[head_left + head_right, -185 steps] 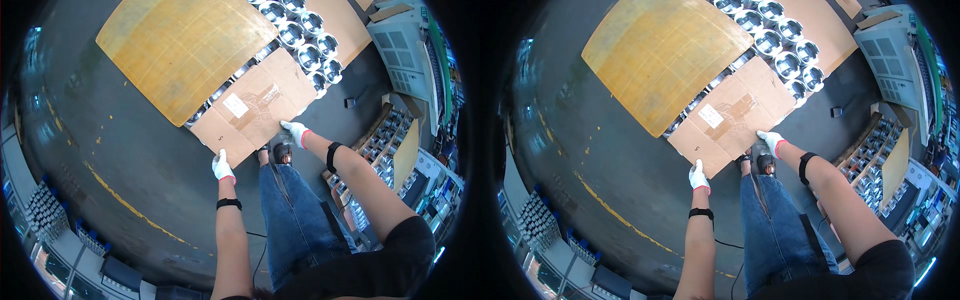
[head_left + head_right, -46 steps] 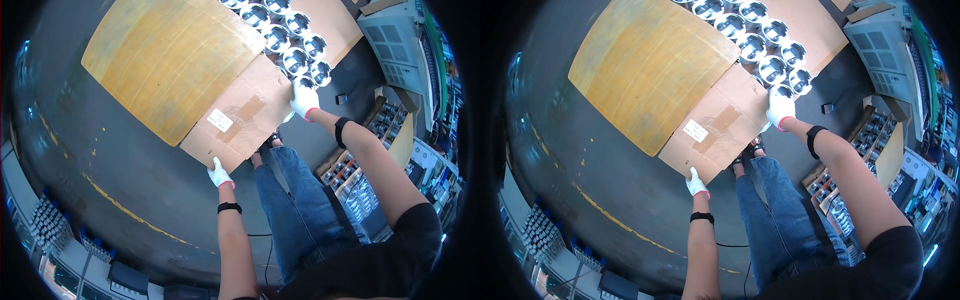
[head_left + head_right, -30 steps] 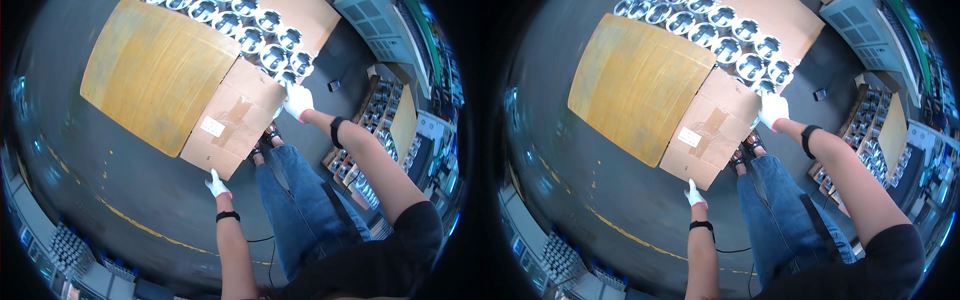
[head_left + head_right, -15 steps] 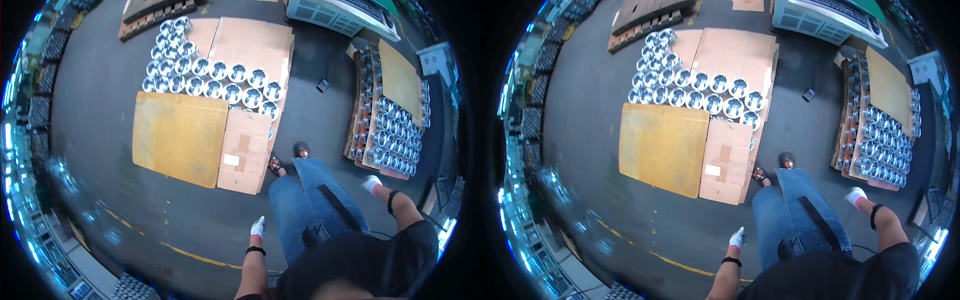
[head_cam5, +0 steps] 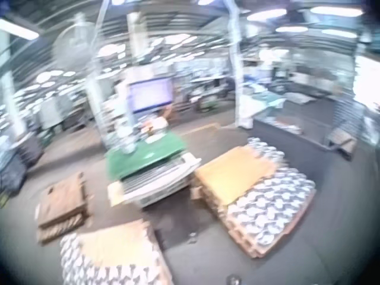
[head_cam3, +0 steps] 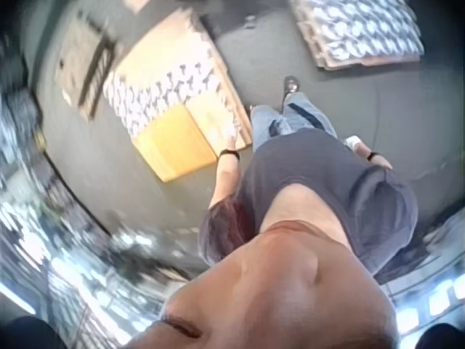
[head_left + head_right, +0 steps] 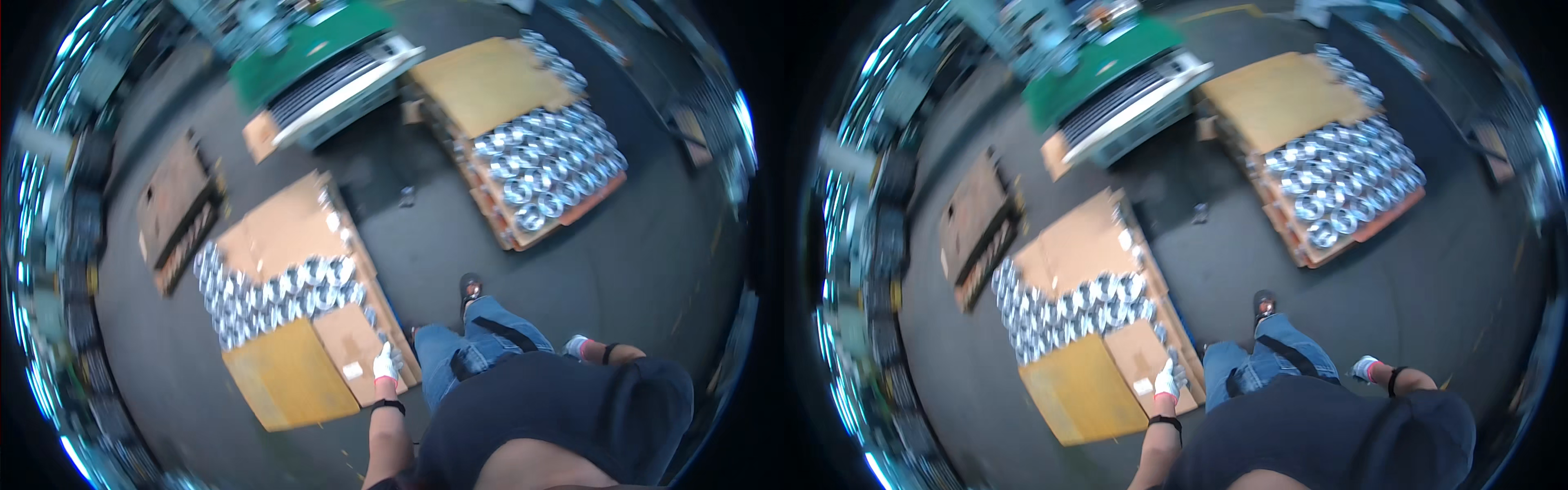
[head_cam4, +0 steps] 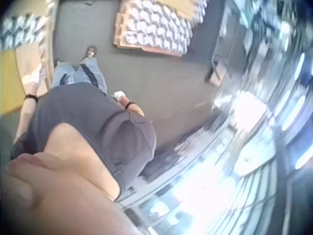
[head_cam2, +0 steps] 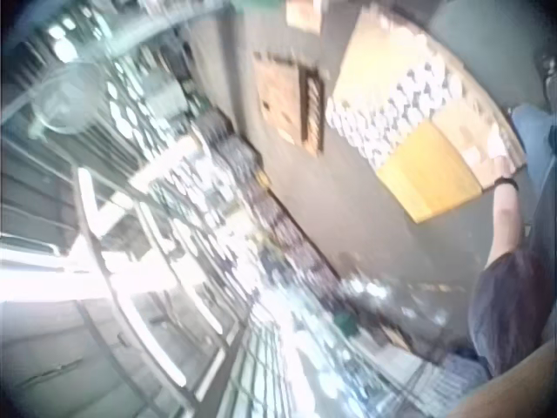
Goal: Moving metal pistons from a shipping pallet to a quality inspection machine and back to an organized pallet.
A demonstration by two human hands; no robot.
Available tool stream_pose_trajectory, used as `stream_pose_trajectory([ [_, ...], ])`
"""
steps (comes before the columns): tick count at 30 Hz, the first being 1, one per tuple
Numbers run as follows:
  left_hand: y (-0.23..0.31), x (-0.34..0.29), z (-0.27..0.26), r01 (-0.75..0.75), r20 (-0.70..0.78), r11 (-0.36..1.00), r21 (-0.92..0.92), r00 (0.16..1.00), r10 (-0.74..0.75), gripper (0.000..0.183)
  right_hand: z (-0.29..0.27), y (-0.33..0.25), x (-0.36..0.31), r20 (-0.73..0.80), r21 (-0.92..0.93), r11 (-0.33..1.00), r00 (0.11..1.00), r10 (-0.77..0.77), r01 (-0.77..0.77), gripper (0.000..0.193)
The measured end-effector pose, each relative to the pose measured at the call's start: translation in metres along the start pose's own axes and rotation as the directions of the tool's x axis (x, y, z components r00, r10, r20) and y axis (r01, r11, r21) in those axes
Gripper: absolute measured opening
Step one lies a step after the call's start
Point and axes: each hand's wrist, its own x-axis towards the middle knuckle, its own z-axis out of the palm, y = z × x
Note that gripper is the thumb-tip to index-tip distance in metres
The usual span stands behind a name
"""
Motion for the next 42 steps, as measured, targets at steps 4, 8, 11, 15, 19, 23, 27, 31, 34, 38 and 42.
stream_pose_trajectory([
  [4, 0.030, -0.012, 0.106, -0.053, 0.083, 0.986, 0.155, 0.996, 0.040, 0.031, -0.012, 0.004, 0.004, 0.069, 0.382, 0.912, 0.989, 0.133, -0.149, 0.039],
  [8, 0.045, -0.017, 0.194, -0.203, 0.233, 0.926, 0.317, 0.964, 0.132, 0.029, -0.091, -0.014, 0.006, -0.165, 0.385, 0.922, 0.980, 0.114, -0.042, 0.034],
  [11, 0.062, -0.016, 0.222, -0.284, 0.226, 0.905, 0.318, 0.949, 0.219, 0.025, -0.144, -0.022, 0.011, -0.447, 0.708, 0.654, 0.886, 0.122, 0.267, 0.043],
  [15, 0.087, -0.011, 0.213, -0.244, 0.153, 0.920, 0.306, 0.967, 0.205, 0.022, -0.217, -0.055, -0.009, -0.416, 0.865, 0.349, 0.904, 0.099, 0.360, 0.048],
  [19, 0.102, -0.012, 0.190, -0.139, -0.003, 0.921, 0.364, 0.989, 0.150, 0.023, -0.258, -0.085, 0.017, -0.422, 0.847, 0.378, 0.905, 0.053, 0.373, 0.051],
  [23, 0.108, 0.015, 0.156, 0.037, -0.005, 0.970, 0.240, 0.999, -0.037, 0.019, -0.284, -0.115, 0.032, -0.414, 0.795, 0.479, 0.910, -0.021, 0.373, 0.055],
  [27, 0.080, 0.100, 0.126, -0.361, -0.309, 0.856, 0.369, 0.821, 0.479, 0.037, -0.308, -0.112, 0.080, -0.470, 0.503, 0.776, 0.874, -0.124, 0.381, 0.056],
  [31, 0.177, 0.070, 0.188, -0.062, -0.095, 0.991, 0.115, 0.993, 0.074, 0.038, -0.337, -0.108, 0.125, -0.276, 0.540, 0.767, 0.934, -0.228, 0.347, 0.022],
  [34, 0.248, 0.083, 0.228, -0.116, 0.134, 0.990, 0.077, 0.985, 0.105, 0.036, -0.385, -0.147, 0.106, -0.591, 0.525, 0.735, 0.805, -0.047, 0.428, 0.022],
  [38, 0.329, 0.097, 0.259, -0.163, 0.153, 0.919, 0.358, 0.982, 0.114, 0.043, -0.469, -0.202, 0.049, -0.619, 0.577, 0.708, 0.783, 0.054, 0.407, 0.056],
  [42, 0.380, 0.083, 0.298, -0.276, 0.263, 0.886, 0.372, 0.947, 0.184, 0.059, -0.490, -0.228, 0.025, -0.638, 0.595, 0.614, 0.769, -0.032, 0.519, 0.050],
])
